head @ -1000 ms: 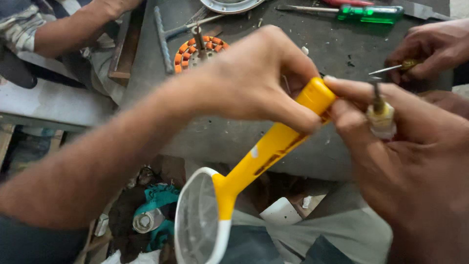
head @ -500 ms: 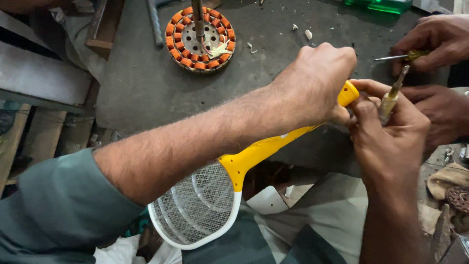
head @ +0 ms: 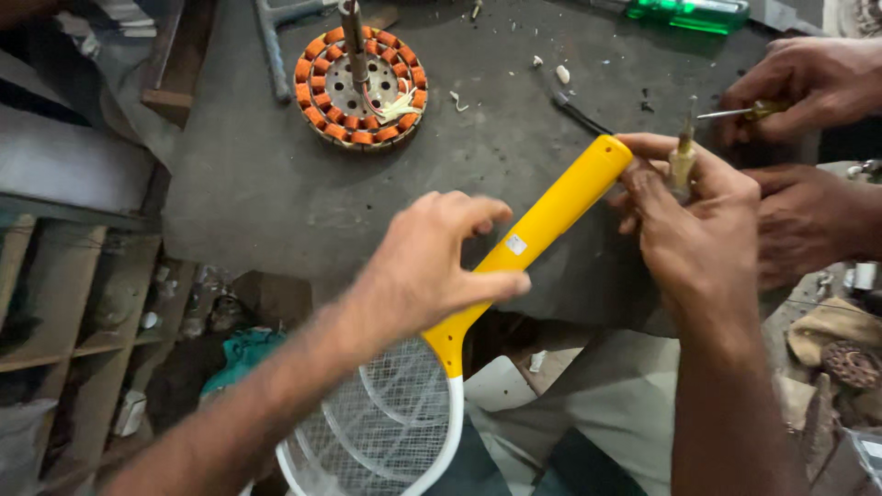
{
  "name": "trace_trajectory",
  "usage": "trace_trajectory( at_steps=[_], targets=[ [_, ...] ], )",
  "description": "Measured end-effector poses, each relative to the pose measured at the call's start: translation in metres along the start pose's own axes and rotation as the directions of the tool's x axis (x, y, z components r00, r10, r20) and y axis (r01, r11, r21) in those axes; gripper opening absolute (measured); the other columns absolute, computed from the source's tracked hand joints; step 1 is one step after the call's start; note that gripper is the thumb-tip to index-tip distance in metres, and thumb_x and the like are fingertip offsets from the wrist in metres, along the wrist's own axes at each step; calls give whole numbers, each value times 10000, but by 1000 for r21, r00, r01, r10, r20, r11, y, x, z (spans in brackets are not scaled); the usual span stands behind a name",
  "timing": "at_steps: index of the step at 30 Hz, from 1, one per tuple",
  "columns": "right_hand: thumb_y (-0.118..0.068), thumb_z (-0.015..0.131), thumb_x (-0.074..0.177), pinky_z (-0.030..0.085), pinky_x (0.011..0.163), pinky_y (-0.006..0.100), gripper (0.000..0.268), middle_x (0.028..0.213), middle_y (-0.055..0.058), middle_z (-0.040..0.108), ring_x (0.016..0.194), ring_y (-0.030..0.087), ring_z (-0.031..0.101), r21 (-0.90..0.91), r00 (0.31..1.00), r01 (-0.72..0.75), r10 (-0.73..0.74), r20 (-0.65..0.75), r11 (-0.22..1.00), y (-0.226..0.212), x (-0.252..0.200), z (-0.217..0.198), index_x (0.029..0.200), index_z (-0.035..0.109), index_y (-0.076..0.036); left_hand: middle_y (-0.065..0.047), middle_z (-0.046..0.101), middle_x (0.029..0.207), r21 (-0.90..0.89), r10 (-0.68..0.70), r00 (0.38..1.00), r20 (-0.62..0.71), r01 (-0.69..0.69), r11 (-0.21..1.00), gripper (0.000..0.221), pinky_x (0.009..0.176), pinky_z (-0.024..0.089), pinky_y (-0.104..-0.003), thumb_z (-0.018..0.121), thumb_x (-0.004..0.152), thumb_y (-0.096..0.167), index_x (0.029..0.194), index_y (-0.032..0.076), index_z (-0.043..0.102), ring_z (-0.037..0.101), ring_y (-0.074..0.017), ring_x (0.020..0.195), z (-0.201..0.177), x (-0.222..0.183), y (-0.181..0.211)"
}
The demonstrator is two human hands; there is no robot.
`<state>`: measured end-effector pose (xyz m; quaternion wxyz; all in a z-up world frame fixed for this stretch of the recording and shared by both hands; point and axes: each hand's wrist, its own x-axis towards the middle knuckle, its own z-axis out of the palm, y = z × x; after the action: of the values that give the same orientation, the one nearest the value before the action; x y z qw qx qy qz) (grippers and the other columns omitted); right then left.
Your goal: The person uses a screwdriver to pry open the yellow plastic handle of an electric fly swatter. They work along the seam to separate the two halves of the casing, eventually exposing the internal circuit board and battery.
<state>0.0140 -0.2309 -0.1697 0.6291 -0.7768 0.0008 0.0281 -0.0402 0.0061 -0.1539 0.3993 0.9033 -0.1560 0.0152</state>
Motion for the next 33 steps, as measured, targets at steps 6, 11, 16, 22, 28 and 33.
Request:
trace_trajectory(
  at_steps=[6, 11, 16, 22, 28, 33],
  targets=[
    [-118, 596, 1079, 524, 660, 227, 271, 958, 76, 714, 754, 86, 647, -108, 981, 13, 8, 192, 994, -24, 36, -3, 1311, 699, -23, -113, 725, 928, -136, -257, 955, -145, 239, 962, 427, 714, 565, -413, 794, 816, 330, 1129, 45, 735, 721, -272, 767, 22, -6, 11],
    [-123, 514, 997, 603, 758, 211, 424, 1166, 28, 720, 879, 54, 732, -51, 927, -180, 187, 325, 982, -47, 50, -33, 1415, 538, -55, -102, 728, 859, -150, -298, 938, -178, 274, 950, 385, 688, 565, -404, 847, 738, 322, 1016, 65, 774, 736, -269, 754, 17, 4, 21],
    [-164, 590, 1047, 499, 477, 272, 433, 993, 96, 702, 620, 118, 617, -118, 1000, 8, -9, -12, 993, -28, -7, -35, 1460, 497, -74, -89, 713, 840, -159, -255, 921, -293, 216, 963, 322, 681, 559, -417, 865, 730, 293, 942, 73, 762, 723, -272, 756, 29, 28, 22],
    [-168, 712, 997, 442, 492, 307, 300, 763, 135, 622, 575, 122, 538, -531, 993, 44, -94, -68, 846, -25, -47, -5, 1278, 658, -78, -107, 660, 863, -164, -119, 944, -308, 70, 984, 303, 713, 536, -445, 876, 750, 237, 866, 43, 675, 683, -302, 813, 44, 59, 17],
    [-134, 748, 922, 531, 539, 264, 254, 913, 90, 722, 642, 105, 652, -547, 969, 233, -242, 57, 804, -21, -26, -1, 1169, 736, -76, -110, 637, 877, -198, -143, 958, -246, 95, 976, 293, 733, 528, -447, 856, 762, 204, 876, 34, 646, 669, -305, 837, 58, 58, 4],
    [-123, 740, 927, 541, 557, 259, 267, 922, 68, 732, 688, 106, 670, -529, 956, 292, -235, 174, 797, -19, -10, -9, 1190, 732, -81, -129, 616, 885, -137, -117, 967, -228, 87, 987, 299, 759, 503, -478, 852, 755, 180, 878, 24, 629, 636, -342, 872, 55, 63, 3]
  ],
)
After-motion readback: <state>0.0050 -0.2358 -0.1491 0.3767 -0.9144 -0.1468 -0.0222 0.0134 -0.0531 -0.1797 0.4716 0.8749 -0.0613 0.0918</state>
